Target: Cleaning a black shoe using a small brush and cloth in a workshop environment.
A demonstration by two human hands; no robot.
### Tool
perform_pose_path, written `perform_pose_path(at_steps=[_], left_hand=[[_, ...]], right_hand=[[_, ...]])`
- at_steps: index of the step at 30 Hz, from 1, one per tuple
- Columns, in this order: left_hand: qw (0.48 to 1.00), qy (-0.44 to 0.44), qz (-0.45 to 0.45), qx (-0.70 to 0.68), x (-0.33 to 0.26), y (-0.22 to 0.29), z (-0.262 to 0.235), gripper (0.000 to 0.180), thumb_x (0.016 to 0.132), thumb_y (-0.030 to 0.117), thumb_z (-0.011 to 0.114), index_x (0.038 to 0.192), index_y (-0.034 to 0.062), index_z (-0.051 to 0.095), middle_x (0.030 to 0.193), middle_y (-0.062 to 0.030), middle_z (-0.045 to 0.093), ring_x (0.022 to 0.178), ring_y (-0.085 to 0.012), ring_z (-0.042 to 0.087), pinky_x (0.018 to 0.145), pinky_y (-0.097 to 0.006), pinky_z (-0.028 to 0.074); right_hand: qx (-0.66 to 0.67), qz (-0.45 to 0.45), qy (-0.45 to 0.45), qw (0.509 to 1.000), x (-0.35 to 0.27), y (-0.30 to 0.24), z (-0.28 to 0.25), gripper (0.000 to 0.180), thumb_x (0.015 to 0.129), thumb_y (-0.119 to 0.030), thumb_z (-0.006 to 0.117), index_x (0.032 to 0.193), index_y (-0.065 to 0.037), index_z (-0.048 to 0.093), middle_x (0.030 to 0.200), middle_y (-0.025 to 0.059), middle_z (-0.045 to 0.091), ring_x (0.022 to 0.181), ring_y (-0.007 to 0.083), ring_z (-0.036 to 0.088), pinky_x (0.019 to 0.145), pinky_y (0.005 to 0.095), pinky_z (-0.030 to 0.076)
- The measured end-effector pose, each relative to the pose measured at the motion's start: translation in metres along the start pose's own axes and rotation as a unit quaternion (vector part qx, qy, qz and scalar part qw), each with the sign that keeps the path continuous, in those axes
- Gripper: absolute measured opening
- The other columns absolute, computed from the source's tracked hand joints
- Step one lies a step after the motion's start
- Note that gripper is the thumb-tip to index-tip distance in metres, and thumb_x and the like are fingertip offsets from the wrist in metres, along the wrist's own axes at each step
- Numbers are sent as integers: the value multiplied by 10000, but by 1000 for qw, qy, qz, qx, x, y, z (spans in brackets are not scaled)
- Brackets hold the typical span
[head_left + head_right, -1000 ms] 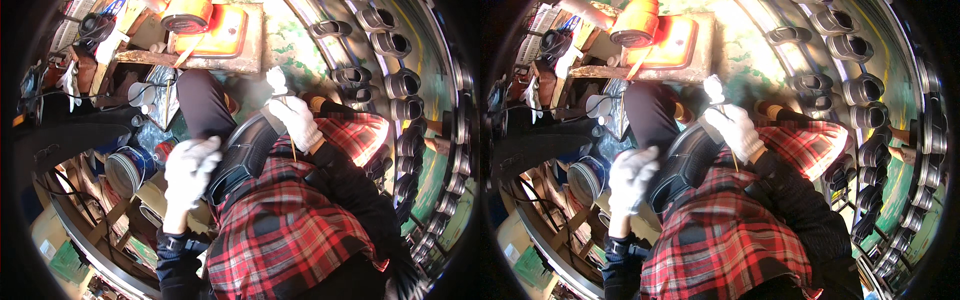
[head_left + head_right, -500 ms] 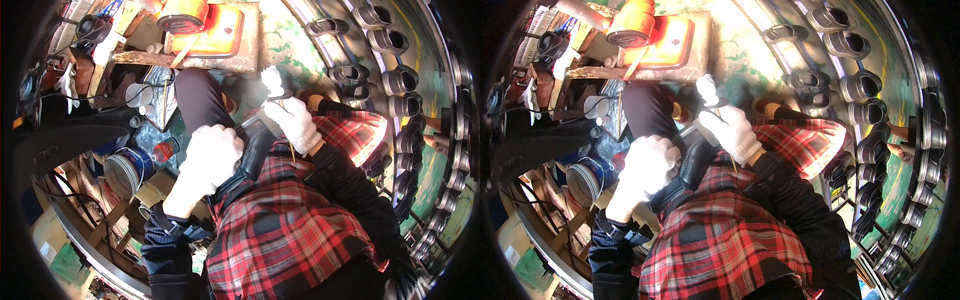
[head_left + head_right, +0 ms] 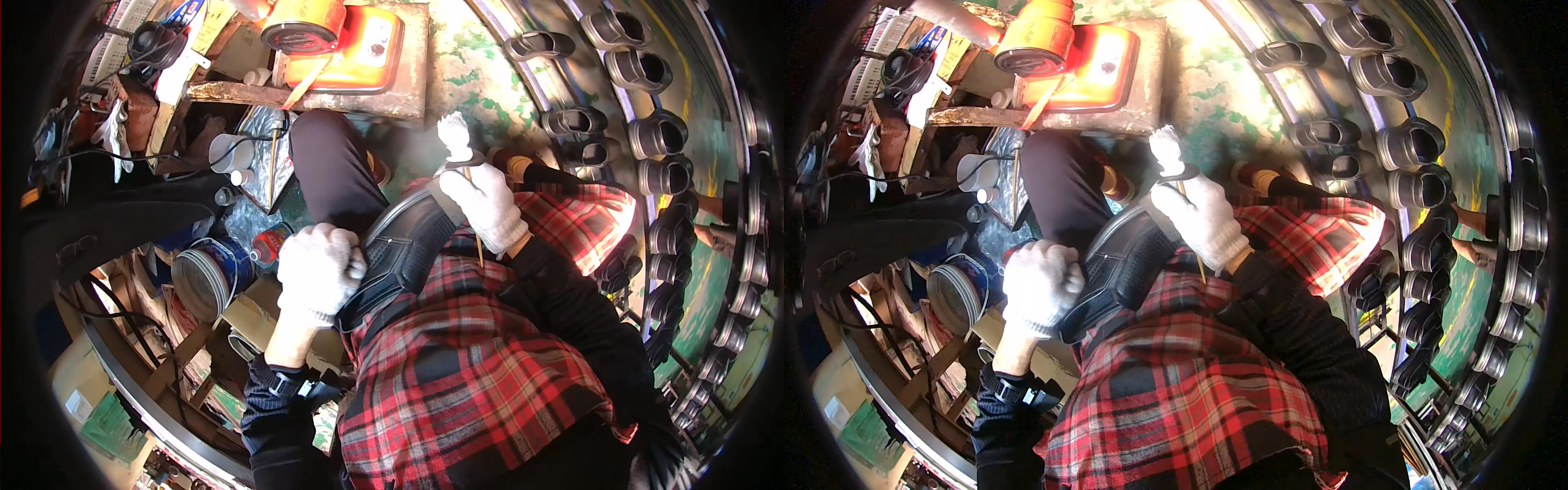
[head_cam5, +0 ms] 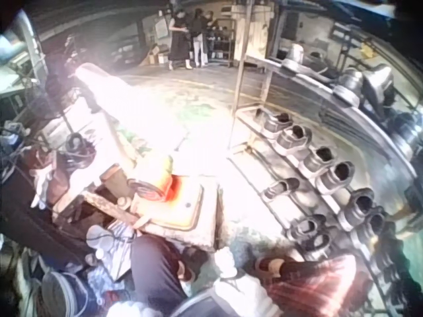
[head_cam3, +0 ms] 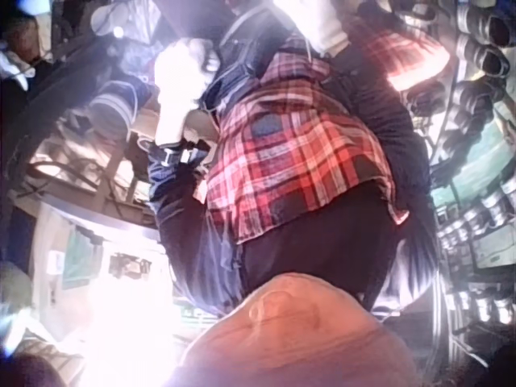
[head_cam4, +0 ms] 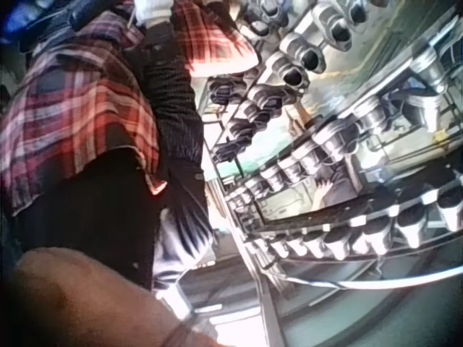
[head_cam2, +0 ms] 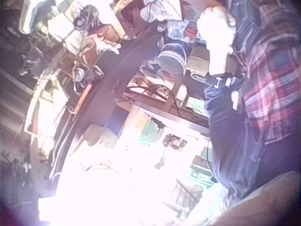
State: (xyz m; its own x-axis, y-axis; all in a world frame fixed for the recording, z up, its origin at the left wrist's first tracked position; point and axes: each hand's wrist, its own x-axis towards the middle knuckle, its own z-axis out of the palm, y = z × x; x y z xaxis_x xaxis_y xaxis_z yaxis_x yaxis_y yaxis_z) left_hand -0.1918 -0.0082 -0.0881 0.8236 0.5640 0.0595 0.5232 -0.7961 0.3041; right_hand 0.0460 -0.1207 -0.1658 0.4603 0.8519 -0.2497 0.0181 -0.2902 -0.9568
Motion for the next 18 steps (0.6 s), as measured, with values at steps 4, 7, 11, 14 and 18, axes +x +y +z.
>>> perform_pose_path(at_steps=[4, 7, 11, 14, 18], left_hand=[[992, -6, 21, -121, -1, 0, -9, 213, 746, 98, 739, 953, 50, 724, 809, -124, 682, 748, -313, 664, 683, -402, 533], [987, -65, 43, -138, 13, 14, -14, 318, 747, 127, 747, 1058, 64, 727, 829, -120, 684, 769, -315, 660, 692, -406, 524], [988, -103, 85, -78, 21, 14, -9, 301, 730, 141, 708, 1028, 94, 722, 785, -94, 650, 759, -298, 647, 674, -410, 513], [985, -95, 142, -24, 26, 17, -6, 185, 734, 159, 681, 908, 99, 696, 745, -77, 617, 742, -277, 641, 665, -397, 512], [974, -139, 170, 52, 34, 15, 1, 109, 732, 166, 659, 818, 100, 647, 731, -75, 600, 736, -262, 638, 661, -391, 510]], right_hand=[[-8, -15, -7, 1000, 0, -4, -1, 243, 914, -184, 688, 1081, -13, 647, 951, 163, 694, 860, 250, 678, 780, 359, 526], [-18, -23, -8, 1000, 0, -6, 1, 241, 916, -187, 684, 1081, -15, 646, 948, 164, 692, 862, 260, 678, 781, 363, 526], [-38, -6, -13, 999, -1, -11, -1, 242, 917, -191, 682, 1081, -18, 642, 946, 169, 689, 866, 273, 680, 779, 368, 527], [-24, -11, -16, 1000, -2, -10, -1, 240, 913, -191, 682, 1077, -21, 640, 946, 171, 688, 866, 282, 679, 777, 373, 529], [-26, -45, -4, 999, -4, -13, 3, 234, 902, -182, 687, 1067, -23, 639, 938, 169, 687, 858, 300, 677, 776, 381, 531]])
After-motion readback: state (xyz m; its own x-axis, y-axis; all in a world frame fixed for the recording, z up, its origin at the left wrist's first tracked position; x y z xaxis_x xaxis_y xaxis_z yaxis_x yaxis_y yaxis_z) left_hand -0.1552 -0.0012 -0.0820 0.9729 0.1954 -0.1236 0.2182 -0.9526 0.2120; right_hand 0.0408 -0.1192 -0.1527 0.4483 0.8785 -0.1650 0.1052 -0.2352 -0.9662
